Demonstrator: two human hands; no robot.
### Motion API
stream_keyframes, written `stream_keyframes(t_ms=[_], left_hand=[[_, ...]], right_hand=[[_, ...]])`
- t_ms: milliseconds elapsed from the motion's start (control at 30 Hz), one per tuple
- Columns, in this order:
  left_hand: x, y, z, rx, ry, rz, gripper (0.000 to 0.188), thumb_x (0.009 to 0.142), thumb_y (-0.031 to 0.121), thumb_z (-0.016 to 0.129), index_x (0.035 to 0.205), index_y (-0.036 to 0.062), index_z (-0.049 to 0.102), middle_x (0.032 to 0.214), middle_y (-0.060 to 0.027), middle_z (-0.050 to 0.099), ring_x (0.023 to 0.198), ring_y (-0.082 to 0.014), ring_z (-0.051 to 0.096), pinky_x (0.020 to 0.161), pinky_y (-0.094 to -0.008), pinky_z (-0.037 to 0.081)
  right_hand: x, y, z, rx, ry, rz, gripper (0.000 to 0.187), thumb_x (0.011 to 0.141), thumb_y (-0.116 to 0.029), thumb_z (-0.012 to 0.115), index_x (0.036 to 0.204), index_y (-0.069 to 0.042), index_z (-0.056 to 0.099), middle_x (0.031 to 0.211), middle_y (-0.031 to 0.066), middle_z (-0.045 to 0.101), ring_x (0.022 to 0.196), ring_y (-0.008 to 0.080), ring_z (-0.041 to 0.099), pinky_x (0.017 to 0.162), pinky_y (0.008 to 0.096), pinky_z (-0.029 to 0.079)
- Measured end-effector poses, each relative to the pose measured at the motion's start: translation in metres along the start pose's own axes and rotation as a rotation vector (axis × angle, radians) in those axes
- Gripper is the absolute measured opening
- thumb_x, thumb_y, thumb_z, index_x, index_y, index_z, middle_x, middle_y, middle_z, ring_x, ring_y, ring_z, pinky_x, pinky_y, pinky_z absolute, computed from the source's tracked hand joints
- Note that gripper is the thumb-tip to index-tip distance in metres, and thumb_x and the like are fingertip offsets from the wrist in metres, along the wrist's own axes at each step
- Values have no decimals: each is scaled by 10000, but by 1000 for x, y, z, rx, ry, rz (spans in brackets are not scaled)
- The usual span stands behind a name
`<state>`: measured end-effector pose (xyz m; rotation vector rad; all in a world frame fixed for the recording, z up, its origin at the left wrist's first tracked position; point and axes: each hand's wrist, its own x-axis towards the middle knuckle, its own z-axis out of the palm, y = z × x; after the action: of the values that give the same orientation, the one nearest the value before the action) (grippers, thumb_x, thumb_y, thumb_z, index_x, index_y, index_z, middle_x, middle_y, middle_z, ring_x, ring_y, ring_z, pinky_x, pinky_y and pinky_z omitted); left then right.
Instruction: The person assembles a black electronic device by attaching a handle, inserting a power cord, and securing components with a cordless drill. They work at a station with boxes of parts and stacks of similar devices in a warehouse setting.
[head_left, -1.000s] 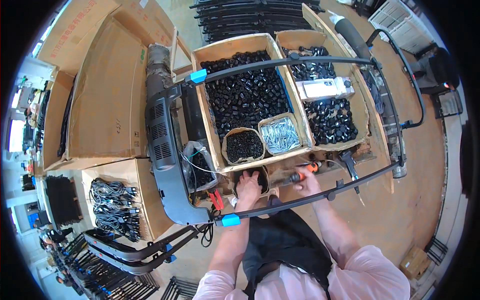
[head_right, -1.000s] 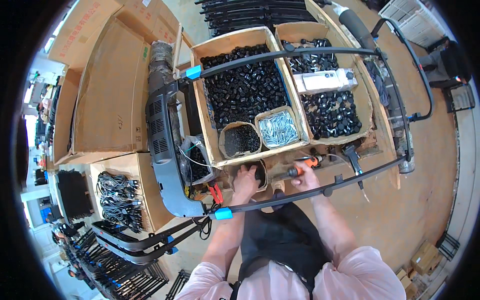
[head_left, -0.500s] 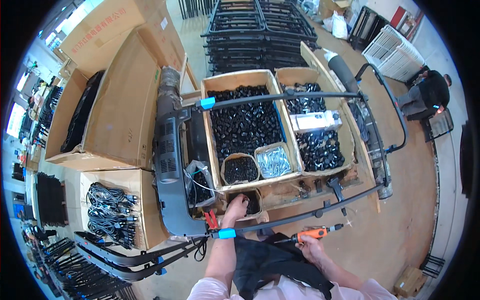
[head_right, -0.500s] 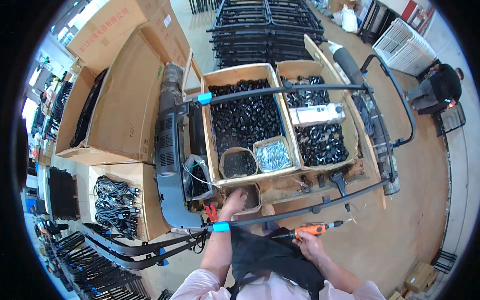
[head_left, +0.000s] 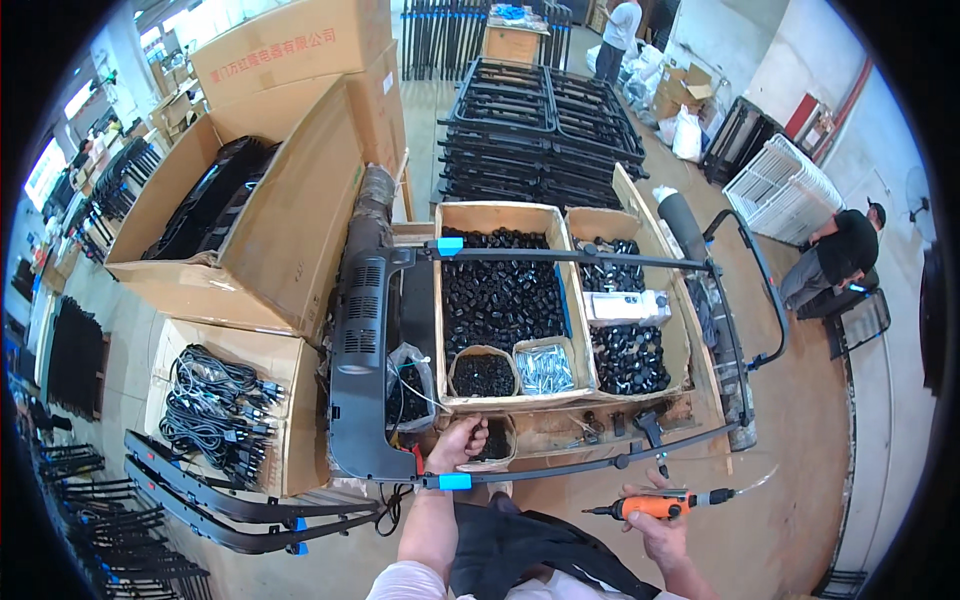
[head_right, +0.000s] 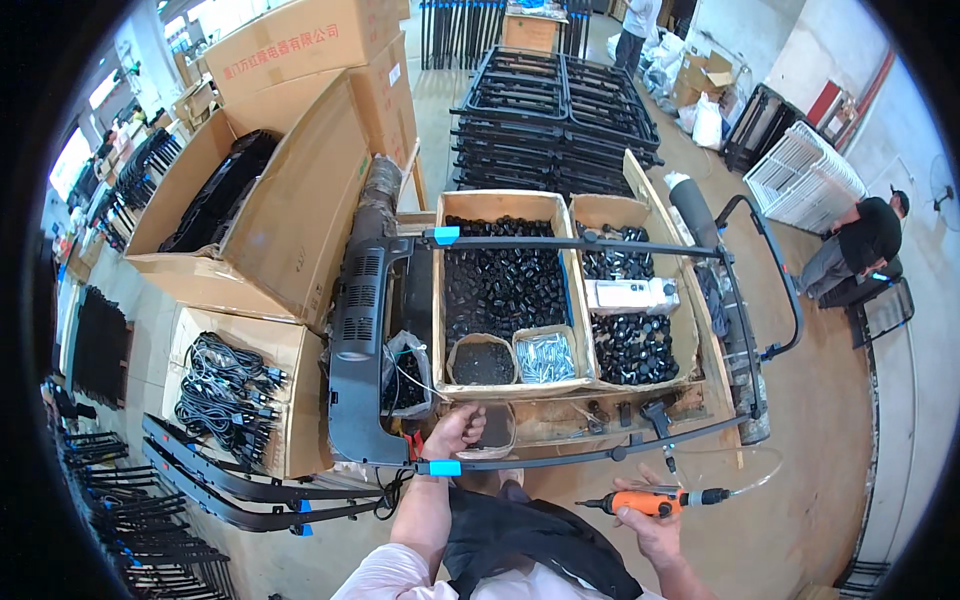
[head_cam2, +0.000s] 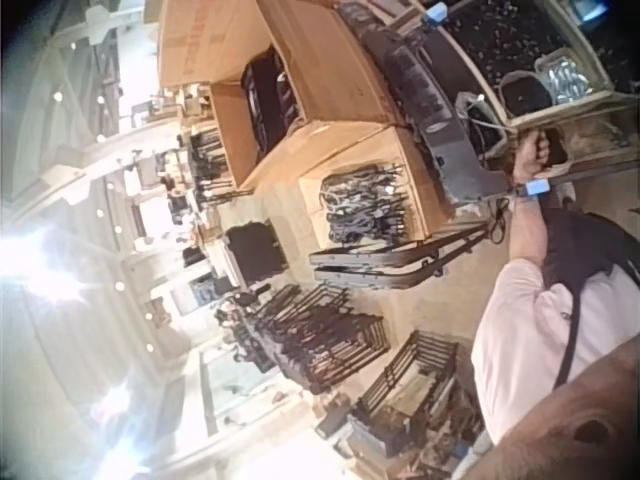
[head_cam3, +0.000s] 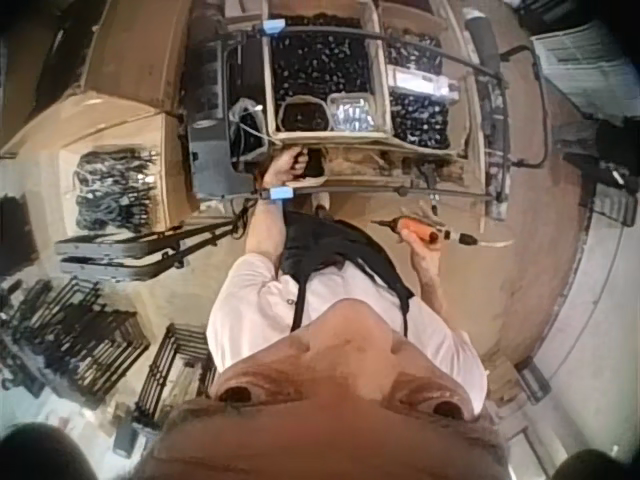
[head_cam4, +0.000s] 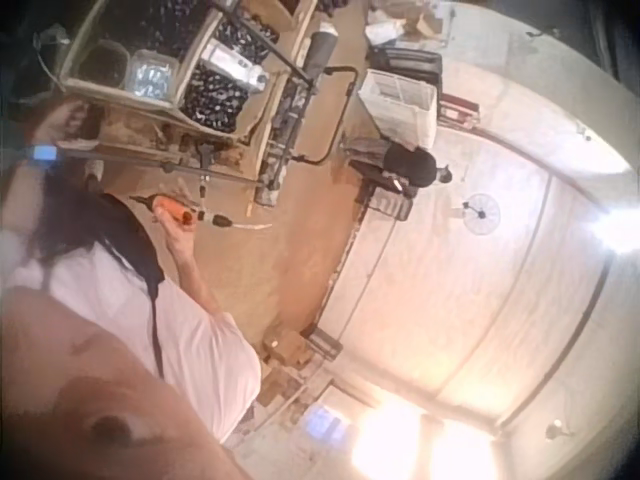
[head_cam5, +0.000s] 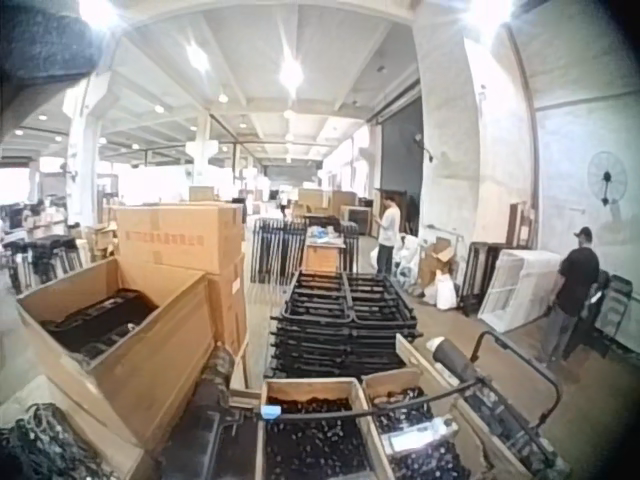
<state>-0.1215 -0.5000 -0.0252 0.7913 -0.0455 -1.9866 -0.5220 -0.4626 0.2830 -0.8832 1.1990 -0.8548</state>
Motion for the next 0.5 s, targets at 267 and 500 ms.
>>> stream_keyframes(t_ms=[267,500], left_hand=[[-4,-21,16,-142,114,197,221,1136,263,541,1210,78,638,1023,-56,673,815,-156,592,653,-269,483],[-27,-30,35,-107,147,262,266,1100,305,643,1242,88,700,1064,-23,727,910,-134,684,765,-296,587]], right_hand=[[25,-82,37,-395,-221,-480,511,846,43,799,1300,-14,572,1236,153,717,1196,260,695,1074,448,554],[28,-133,75,-527,-453,-851,713,816,-22,888,1440,-13,542,1304,163,733,1257,265,676,1094,435,542]])
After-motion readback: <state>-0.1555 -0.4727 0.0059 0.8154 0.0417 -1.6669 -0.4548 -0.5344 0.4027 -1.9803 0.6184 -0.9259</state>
